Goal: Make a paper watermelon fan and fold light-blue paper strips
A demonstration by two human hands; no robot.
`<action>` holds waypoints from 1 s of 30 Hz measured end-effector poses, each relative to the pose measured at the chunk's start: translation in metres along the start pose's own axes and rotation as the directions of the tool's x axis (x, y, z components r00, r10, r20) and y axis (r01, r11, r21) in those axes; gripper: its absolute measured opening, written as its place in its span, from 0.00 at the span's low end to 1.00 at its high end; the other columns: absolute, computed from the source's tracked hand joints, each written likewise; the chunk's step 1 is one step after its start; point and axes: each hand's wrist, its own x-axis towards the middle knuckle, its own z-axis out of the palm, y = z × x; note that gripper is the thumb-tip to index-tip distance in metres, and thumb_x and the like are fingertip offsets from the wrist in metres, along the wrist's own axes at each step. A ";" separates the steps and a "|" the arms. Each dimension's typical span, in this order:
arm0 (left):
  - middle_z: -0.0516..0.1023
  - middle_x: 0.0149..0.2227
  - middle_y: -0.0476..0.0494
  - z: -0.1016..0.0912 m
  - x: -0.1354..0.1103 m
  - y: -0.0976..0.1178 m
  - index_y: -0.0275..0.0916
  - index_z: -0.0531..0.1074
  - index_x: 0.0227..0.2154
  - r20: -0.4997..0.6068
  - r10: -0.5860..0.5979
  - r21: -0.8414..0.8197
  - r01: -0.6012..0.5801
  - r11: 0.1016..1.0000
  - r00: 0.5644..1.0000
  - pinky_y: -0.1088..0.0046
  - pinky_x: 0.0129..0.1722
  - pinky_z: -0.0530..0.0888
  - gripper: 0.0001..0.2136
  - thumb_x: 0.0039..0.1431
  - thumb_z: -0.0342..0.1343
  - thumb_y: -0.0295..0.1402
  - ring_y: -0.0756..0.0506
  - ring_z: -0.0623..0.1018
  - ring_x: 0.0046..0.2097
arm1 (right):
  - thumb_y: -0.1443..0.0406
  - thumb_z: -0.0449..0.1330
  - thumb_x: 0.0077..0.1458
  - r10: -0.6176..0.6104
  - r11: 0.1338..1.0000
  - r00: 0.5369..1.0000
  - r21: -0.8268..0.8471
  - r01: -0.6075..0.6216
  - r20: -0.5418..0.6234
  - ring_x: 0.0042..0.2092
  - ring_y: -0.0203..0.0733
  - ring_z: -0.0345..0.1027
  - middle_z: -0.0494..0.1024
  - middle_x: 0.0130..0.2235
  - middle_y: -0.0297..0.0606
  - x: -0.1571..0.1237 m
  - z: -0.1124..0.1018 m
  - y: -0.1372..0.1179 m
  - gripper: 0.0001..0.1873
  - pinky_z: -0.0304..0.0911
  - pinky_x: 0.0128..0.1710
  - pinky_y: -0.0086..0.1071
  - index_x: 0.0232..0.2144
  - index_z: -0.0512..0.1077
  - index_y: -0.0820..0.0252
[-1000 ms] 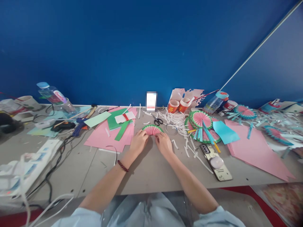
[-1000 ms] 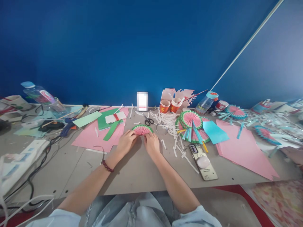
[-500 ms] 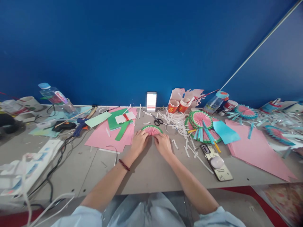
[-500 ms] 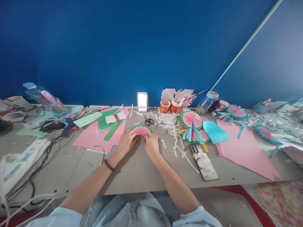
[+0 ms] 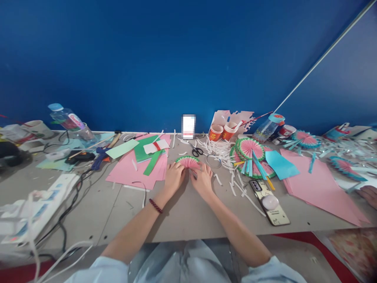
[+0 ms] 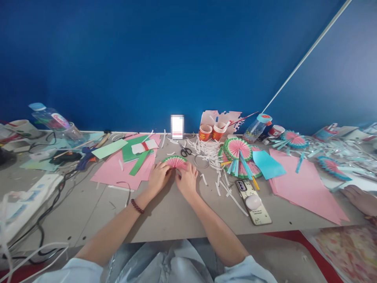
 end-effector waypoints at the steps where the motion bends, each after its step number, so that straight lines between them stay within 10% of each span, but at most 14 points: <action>1: 0.75 0.36 0.44 0.000 0.000 0.001 0.40 0.73 0.32 -0.003 -0.009 0.009 0.009 1.000 1.000 0.66 0.38 0.61 0.08 0.60 0.48 0.28 0.43 0.69 0.41 | 0.68 0.57 0.49 0.002 1.000 1.000 0.003 -0.002 -0.008 0.53 0.52 0.52 0.63 0.54 0.40 0.000 0.001 0.000 0.13 0.50 0.49 0.42 0.39 0.75 0.53; 30: 0.75 0.35 0.45 0.006 -0.003 0.008 0.41 0.74 0.33 -0.043 -0.048 -0.040 0.046 0.998 0.998 0.64 0.38 0.61 0.08 0.60 0.49 0.30 0.43 0.70 0.40 | 0.64 0.53 0.57 0.005 0.995 0.997 -0.100 0.003 0.075 0.40 0.44 0.62 0.77 0.35 0.38 0.007 -0.005 -0.003 0.10 0.47 0.39 0.35 0.32 0.75 0.55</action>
